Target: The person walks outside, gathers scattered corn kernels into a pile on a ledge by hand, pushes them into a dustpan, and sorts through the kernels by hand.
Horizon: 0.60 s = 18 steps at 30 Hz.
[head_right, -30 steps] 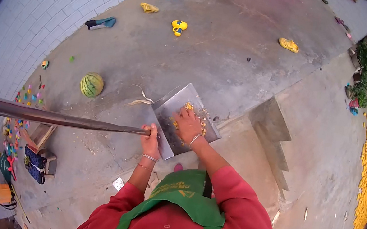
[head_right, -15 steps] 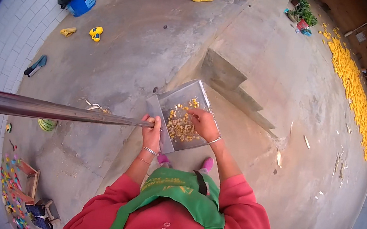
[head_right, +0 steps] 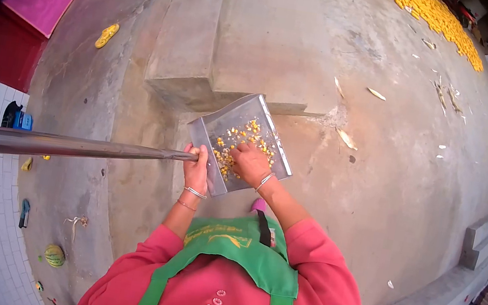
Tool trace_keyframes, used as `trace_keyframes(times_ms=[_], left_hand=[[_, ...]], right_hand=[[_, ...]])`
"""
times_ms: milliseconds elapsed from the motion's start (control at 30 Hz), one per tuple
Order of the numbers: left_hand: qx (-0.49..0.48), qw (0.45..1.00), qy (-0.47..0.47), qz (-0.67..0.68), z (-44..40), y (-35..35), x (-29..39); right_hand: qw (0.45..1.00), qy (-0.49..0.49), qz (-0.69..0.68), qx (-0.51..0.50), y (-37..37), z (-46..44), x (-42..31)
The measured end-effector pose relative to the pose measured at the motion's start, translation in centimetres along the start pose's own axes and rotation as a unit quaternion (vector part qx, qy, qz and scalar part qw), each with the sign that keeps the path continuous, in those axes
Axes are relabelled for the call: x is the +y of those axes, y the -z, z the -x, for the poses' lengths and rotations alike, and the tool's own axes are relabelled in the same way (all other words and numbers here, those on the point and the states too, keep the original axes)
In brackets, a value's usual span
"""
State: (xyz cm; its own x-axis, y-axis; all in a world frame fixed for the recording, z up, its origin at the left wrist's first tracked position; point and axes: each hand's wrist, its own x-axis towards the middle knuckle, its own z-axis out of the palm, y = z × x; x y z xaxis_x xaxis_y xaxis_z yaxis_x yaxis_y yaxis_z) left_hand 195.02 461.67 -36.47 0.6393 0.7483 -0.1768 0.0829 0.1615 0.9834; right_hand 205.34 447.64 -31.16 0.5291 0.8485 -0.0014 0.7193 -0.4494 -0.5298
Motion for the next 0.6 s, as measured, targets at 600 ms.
trace_keyframes(times_ms=[600], left_hand=[[-0.250,0.968,0.001,-0.024,-7.6,-39.3,-3.6]], right_hand=[[0.759,-0.330,-0.508,0.238,17.4,6.9,33.7]])
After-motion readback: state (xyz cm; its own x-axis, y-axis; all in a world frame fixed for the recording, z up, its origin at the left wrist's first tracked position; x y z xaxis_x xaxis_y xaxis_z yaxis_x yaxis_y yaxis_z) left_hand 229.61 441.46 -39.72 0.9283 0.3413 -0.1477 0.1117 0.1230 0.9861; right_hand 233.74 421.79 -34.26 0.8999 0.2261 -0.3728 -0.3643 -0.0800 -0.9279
